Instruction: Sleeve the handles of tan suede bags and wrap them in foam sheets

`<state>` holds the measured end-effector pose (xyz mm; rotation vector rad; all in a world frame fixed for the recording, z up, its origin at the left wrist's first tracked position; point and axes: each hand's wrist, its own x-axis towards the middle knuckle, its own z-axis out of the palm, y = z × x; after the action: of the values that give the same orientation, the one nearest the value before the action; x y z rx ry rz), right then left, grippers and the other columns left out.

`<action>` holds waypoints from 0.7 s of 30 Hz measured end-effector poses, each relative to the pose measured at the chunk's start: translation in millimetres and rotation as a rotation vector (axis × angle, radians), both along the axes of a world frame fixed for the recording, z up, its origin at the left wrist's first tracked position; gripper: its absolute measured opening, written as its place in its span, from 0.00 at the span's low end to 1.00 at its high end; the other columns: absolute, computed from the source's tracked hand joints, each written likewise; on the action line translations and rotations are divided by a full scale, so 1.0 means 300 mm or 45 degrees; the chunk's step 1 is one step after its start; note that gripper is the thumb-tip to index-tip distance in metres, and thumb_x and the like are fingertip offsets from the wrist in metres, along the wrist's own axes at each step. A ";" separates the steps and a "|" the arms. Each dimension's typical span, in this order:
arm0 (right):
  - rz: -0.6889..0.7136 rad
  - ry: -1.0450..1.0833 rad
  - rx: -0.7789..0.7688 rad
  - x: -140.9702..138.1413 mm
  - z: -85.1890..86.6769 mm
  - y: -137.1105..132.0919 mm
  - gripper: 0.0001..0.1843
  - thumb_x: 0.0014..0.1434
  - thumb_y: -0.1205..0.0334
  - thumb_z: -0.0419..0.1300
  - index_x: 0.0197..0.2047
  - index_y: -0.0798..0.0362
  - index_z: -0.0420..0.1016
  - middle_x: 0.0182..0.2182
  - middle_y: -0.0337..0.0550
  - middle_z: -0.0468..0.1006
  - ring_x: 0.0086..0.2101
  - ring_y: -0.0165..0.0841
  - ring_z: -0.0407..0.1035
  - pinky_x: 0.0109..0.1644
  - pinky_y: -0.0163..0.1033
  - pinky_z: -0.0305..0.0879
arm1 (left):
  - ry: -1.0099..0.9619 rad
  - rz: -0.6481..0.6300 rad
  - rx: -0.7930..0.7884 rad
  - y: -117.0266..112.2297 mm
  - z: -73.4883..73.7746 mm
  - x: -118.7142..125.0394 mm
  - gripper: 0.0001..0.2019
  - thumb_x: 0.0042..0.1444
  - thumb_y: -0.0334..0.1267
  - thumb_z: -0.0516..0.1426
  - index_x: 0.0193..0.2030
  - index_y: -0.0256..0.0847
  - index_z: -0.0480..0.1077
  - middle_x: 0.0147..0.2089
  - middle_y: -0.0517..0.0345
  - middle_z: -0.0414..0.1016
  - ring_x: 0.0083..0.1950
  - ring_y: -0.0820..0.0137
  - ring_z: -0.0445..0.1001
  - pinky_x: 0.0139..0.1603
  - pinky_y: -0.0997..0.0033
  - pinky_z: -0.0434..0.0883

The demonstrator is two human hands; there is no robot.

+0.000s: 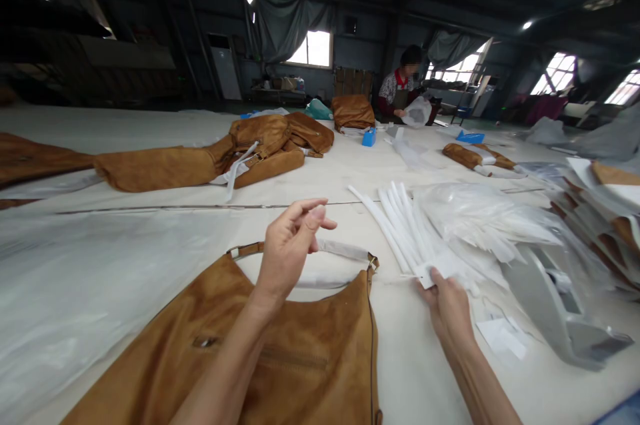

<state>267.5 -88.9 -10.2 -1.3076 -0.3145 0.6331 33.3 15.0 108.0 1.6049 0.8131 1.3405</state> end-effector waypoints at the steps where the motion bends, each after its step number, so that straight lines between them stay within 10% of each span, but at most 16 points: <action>1: 0.012 0.045 -0.046 0.020 -0.031 -0.036 0.21 0.43 0.48 0.71 0.31 0.53 0.70 0.30 0.39 0.74 0.36 0.36 0.72 0.43 0.43 0.75 | -0.049 0.052 0.000 0.012 0.005 -0.012 0.17 0.62 0.48 0.56 0.48 0.36 0.73 0.32 0.55 0.80 0.22 0.78 0.61 0.24 0.79 0.64; 7: -0.052 -0.263 -0.319 -0.002 -0.044 -0.269 0.39 0.45 0.41 0.70 0.55 0.53 0.67 0.46 0.48 0.75 0.45 0.41 0.72 0.39 0.41 0.76 | -0.145 0.077 0.032 0.014 0.034 -0.028 0.14 0.63 0.44 0.56 0.46 0.34 0.73 0.30 0.55 0.79 0.20 0.79 0.61 0.23 0.81 0.62; 13: 0.640 -0.243 -0.549 -0.246 -0.012 -0.288 0.41 0.54 0.34 0.59 0.59 0.57 0.67 0.27 0.43 0.76 0.22 0.37 0.71 0.19 0.38 0.65 | -0.099 0.111 0.182 0.039 0.163 -0.037 0.14 0.61 0.44 0.56 0.44 0.34 0.73 0.30 0.55 0.79 0.19 0.79 0.62 0.21 0.81 0.61; 17: 0.853 -0.298 -0.458 -0.340 -0.032 -0.218 0.47 0.49 0.49 0.67 0.68 0.51 0.54 0.31 0.39 0.77 0.30 0.40 0.76 0.33 0.43 0.72 | 0.368 -0.037 0.236 0.122 0.226 -0.063 0.14 0.59 0.43 0.55 0.43 0.35 0.74 0.31 0.56 0.79 0.22 0.75 0.67 0.25 0.78 0.64; 21: 0.897 -0.097 -0.287 -0.330 -0.044 -0.149 0.49 0.45 0.62 0.64 0.68 0.52 0.47 0.41 0.45 0.79 0.42 0.44 0.76 0.47 0.47 0.72 | 1.163 -0.049 0.277 0.155 0.162 -0.147 0.15 0.59 0.42 0.52 0.46 0.41 0.76 0.34 0.57 0.80 0.31 0.68 0.75 0.36 0.73 0.67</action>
<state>168.6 -133.6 -23.6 -1.4342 -0.8019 1.2385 -10.8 61.5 156.6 2.4310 1.1657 0.6264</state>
